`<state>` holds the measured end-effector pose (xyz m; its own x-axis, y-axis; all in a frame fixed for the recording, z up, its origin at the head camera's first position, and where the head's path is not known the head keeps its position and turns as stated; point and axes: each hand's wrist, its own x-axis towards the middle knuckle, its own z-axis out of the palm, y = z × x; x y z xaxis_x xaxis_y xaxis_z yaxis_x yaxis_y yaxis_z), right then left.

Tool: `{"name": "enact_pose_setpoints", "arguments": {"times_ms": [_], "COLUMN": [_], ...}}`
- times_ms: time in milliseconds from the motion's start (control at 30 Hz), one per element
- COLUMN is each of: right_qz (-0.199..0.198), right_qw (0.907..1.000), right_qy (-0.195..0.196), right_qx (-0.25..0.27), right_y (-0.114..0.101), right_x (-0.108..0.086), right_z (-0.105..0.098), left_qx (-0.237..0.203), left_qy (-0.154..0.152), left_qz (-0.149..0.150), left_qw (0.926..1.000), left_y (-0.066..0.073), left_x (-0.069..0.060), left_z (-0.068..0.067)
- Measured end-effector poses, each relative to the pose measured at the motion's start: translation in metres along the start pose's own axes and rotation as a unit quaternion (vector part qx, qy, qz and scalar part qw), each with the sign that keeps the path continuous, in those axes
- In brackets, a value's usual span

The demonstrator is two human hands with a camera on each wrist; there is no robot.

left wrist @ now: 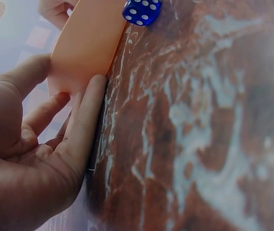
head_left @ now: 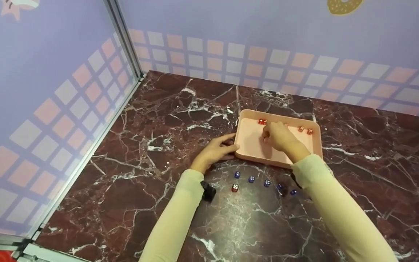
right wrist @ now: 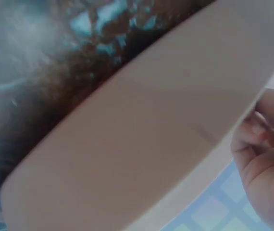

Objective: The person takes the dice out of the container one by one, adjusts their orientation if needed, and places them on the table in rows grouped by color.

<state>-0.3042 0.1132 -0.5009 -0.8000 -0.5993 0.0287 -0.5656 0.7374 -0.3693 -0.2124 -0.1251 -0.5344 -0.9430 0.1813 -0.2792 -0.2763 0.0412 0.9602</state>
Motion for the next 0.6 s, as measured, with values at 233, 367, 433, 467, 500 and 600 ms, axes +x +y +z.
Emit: {"name": "enact_pose_setpoints", "arguments": {"times_ms": [233, 367, 433, 467, 500, 600], "right_qz": [-0.018, -0.015, -0.011, -0.009, -0.008, -0.001], "right_qw": [0.9994, 0.9997, 0.9998, 0.9999, 0.9999, 1.0000], "right_qy": [0.024, 0.017, 0.013, 0.011, 0.009, -0.004], "right_qx": [-0.016, -0.008, -0.004, -0.003, -0.002, -0.008], "right_y": [-0.005, -0.006, -0.007, -0.008, -0.009, -0.011], "right_x": [-0.018, -0.028, -0.032, -0.034, -0.035, -0.039], "right_z": [0.007, 0.005, 0.004, 0.003, 0.003, 0.002], "left_qx": [0.022, 0.018, 0.014, 0.013, 0.012, 0.008], "left_qy": [0.006, 0.005, 0.004, 0.004, 0.005, 0.006], "left_qz": [-0.001, 0.006, 0.008, 0.010, 0.010, 0.007], "left_qw": [0.9997, 0.9998, 0.9999, 0.9999, 0.9999, 0.9999], "left_y": [0.000, 0.000, 0.000, 0.000, 0.000, -0.002], "left_x": [-0.003, -0.002, -0.002, -0.002, -0.002, -0.002], "left_z": [-0.001, 0.000, 0.000, 0.000, 0.000, 0.001]}}
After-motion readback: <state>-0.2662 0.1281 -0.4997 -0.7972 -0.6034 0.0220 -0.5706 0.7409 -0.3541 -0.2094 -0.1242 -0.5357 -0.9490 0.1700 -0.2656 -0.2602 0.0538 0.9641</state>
